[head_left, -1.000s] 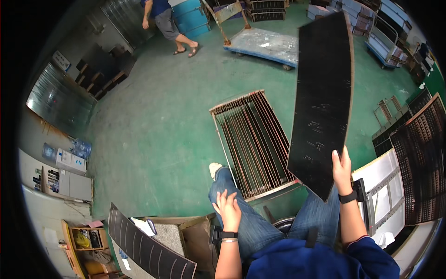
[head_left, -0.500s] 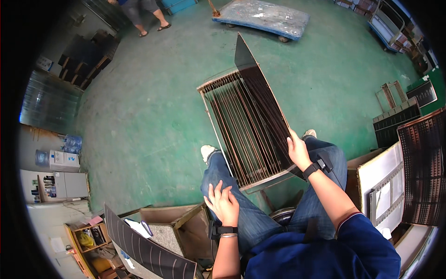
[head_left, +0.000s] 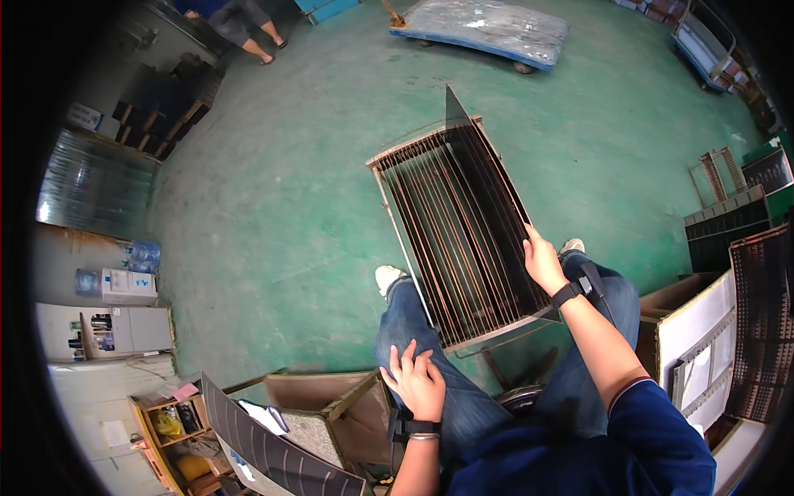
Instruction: Inspecting and sorting large curved black panels in a manufacturing facility.
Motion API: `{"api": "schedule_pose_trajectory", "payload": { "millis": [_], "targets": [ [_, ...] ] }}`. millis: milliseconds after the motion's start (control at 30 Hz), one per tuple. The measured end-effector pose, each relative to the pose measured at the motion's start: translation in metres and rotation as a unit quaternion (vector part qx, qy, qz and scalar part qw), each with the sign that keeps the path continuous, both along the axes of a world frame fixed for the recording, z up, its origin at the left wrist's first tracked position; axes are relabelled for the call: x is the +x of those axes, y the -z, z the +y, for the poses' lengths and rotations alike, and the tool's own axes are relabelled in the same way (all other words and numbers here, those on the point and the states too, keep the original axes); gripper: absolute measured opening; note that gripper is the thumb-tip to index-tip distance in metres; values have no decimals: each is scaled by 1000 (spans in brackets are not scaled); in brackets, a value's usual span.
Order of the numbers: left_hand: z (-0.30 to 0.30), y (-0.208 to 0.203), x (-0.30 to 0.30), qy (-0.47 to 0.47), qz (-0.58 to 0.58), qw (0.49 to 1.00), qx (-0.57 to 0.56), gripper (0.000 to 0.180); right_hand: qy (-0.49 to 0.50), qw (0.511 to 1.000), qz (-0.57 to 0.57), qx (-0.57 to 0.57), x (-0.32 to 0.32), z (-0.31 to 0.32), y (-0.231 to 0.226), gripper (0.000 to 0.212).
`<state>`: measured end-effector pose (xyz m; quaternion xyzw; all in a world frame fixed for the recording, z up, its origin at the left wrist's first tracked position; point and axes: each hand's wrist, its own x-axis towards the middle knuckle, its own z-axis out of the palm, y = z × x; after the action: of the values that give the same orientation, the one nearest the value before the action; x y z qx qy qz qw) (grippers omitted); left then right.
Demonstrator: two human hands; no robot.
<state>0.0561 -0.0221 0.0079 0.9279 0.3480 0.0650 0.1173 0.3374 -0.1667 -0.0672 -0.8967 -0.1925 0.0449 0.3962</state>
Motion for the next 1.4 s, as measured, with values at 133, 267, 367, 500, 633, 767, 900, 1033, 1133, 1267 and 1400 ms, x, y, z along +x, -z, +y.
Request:
{"api": "schedule_pose_trajectory", "payload": {
  "millis": [133,267,367,500,633,767,900,1033,1133,1267,1400],
  "targets": [
    [1,-1,0,-1,6,1000,-2,15,-7,999,15,-42,-1,16,8,38],
    [2,-1,0,-5,12,1000,3,16,9,990,99,-103,-11,28,34,43],
    [0,-1,2,-1,16,1000,3,16,-19,982,0,-190,-23,14,92,64],
    [2,-1,-1,-11,20,1000,1,16,-69,974,-6,-214,-41,18,106,64],
    [5,-2,-1,-14,35,999,4,16,-107,961,-13,-254,-43,17,119,63],
    [5,-2,-2,-20,43,999,5,16,-94,961,-34,-258,-44,14,133,56],
    [4,-5,-1,-18,40,999,-3,16,-83,970,-48,-222,-41,5,144,22],
    [2,-4,6,-8,21,1000,-4,15,-39,978,-35,-200,-43,16,121,14],
    [0,-3,7,8,9,1000,-1,15,-74,993,18,-95,-41,10,76,14],
    [3,-5,-2,0,-9,1000,-1,14,-43,998,-34,38,-24,-28,-76,26],
    [1,-3,-4,-2,-51,998,-27,13,-32,949,152,274,-15,-102,-151,27]
  ]
}}
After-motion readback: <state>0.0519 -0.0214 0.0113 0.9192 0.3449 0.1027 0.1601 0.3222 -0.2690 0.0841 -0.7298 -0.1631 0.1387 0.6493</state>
